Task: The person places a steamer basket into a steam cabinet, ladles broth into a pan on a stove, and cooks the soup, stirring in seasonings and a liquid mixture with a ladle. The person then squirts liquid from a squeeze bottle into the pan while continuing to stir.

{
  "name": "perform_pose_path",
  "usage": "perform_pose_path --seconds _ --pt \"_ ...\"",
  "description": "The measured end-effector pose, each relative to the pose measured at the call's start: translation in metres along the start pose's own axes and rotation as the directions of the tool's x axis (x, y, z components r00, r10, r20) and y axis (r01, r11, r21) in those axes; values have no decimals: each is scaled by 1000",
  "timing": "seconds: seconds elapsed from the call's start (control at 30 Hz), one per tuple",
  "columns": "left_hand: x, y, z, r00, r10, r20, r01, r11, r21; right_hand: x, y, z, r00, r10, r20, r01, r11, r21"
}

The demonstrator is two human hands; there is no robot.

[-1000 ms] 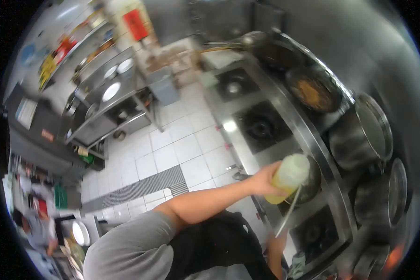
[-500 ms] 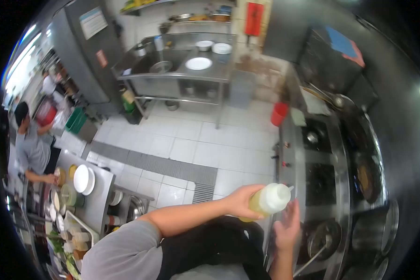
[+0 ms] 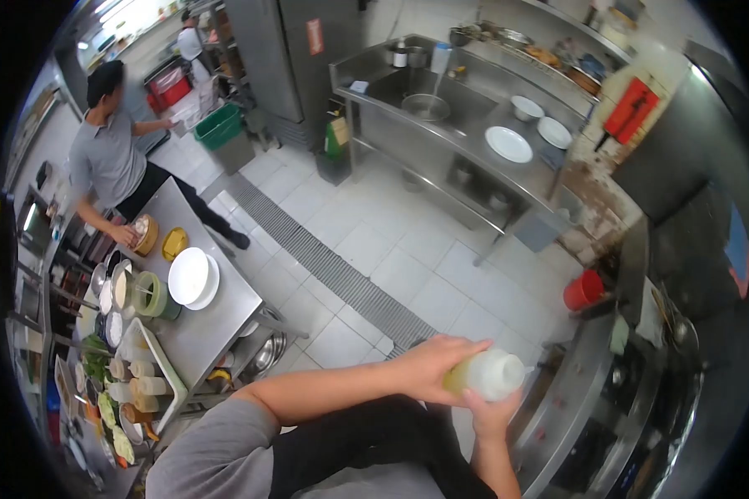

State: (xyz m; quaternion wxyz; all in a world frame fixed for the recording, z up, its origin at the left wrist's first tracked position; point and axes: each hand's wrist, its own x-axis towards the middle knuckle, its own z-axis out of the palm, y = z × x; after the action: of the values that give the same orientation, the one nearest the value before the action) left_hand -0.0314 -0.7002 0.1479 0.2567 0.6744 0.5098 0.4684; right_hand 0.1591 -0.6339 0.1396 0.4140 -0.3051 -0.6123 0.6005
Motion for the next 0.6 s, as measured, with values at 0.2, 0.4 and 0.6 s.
perform_pose_path --seconds 0.2,0.4,0.6 --pt "22 -96 -102 981 -37 -192 88 960 267 145 44 45 975 55 214 -71 995 70" --pt "-83 -169 -177 370 -708 -602 843 528 -102 294 82 116 877 62 477 -47 998 -45" --pt "-236 -215 -118 -137 -662 -737 800 365 -477 403 114 259 687 80 722 -21 996 -90"
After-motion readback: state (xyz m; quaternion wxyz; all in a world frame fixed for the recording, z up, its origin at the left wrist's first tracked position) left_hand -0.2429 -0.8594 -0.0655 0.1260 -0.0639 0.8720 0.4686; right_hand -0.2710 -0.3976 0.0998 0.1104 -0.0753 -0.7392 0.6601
